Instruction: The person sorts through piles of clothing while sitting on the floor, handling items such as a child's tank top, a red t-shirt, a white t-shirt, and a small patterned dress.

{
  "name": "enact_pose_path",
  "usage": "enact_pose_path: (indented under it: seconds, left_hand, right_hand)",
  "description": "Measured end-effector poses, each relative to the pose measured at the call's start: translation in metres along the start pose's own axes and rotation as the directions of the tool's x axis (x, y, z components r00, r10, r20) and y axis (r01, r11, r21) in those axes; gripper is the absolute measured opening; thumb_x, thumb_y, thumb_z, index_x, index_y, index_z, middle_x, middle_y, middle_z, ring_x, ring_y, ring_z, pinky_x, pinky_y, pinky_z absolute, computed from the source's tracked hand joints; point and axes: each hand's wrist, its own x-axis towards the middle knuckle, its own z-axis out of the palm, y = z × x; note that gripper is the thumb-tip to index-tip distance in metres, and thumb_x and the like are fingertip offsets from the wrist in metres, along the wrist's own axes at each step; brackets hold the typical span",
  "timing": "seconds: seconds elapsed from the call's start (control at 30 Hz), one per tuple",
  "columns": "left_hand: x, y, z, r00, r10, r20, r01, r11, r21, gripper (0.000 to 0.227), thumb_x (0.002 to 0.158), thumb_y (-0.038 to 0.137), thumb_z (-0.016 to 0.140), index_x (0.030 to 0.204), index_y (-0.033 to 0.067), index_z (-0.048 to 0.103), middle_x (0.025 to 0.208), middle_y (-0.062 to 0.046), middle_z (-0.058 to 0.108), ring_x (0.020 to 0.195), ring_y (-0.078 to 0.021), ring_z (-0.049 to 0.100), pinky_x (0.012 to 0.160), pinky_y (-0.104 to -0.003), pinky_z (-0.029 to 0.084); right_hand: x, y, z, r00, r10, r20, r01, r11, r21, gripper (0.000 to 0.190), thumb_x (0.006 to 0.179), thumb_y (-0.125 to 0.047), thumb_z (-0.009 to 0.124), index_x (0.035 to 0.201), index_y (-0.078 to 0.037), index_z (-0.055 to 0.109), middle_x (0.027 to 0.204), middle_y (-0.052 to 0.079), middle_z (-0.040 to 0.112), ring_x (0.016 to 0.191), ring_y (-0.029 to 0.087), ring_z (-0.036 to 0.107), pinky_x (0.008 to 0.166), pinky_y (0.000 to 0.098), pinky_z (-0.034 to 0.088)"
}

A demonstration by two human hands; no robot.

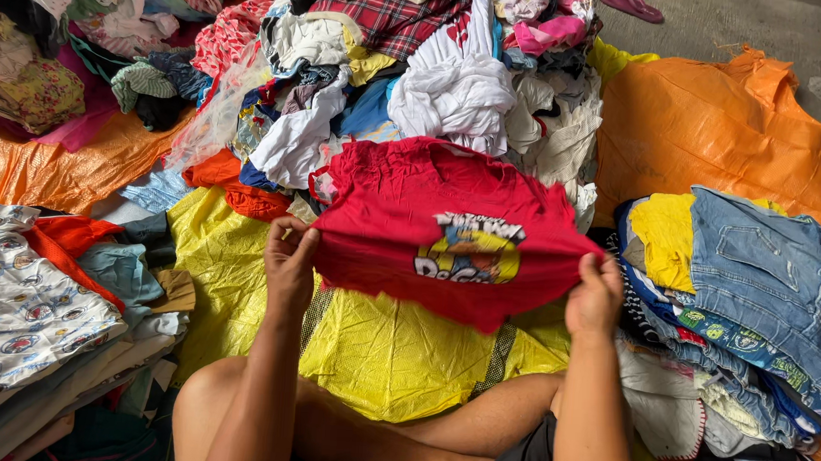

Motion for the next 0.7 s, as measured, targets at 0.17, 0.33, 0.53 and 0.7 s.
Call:
enact_pose_path:
  seconds: [0.17,0.33,0.53,0.7]
  left_hand:
    - [-0.018,0.131,0.077,0.965,0.043,0.257,-0.001,0.987,-0.163,0.04,0.104,-0.005,0.069,0.143,0.0067,0.067,0.118,-0.021,0.077,0.104,-0.0263,0.078,0.098,-0.042,0.065]
    - [0.002,0.13,0.047,0.985,-0.046,0.168,0.045,0.999,0.01,0.029,0.089,-0.011,0.069,0.115,-0.0064,0.082,0.108,-0.02,0.082,0.093,-0.0207,0.079,0.094,-0.035,0.065]
    - [-0.022,0.152,0.001,0.993,0.032,0.109,-0.018,0.991,-0.134,0.034,0.091,-0.018,0.071,0.123,-0.0086,0.077,0.114,-0.028,0.079,0.104,-0.0369,0.083,0.1,-0.047,0.068]
    - [-0.059,0.156,-0.014,0.995,-0.006,0.103,0.0,0.998,0.059,0.027,0.085,-0.019,0.077,0.108,-0.0075,0.083,0.106,-0.019,0.078,0.101,-0.0267,0.076,0.097,-0.04,0.061]
  right_hand:
    - [-0.001,-0.074,0.023,0.987,-0.156,0.04,0.149,0.98,0.132,0.007,0.111,-0.022,0.076,0.117,-0.022,0.074,0.11,0.002,0.08,0.107,0.016,0.082,0.111,0.0328,0.064]
    - [0.001,-0.08,0.036,0.974,-0.036,0.223,0.055,0.995,-0.081,0.007,0.113,-0.017,0.073,0.119,-0.014,0.075,0.094,0.001,0.078,0.085,0.01,0.08,0.09,0.0263,0.068]
    - [-0.033,-0.104,0.051,0.951,-0.168,0.259,0.171,0.985,0.01,0.033,0.111,-0.012,0.073,0.143,-0.01,0.066,0.11,0.007,0.076,0.103,0.017,0.079,0.105,0.0338,0.068]
    - [-0.018,-0.074,0.016,0.946,-0.135,0.295,0.12,0.99,0.07,0.03,0.113,-0.009,0.066,0.142,-0.004,0.068,0.112,0.01,0.078,0.104,0.015,0.081,0.101,0.0279,0.066]
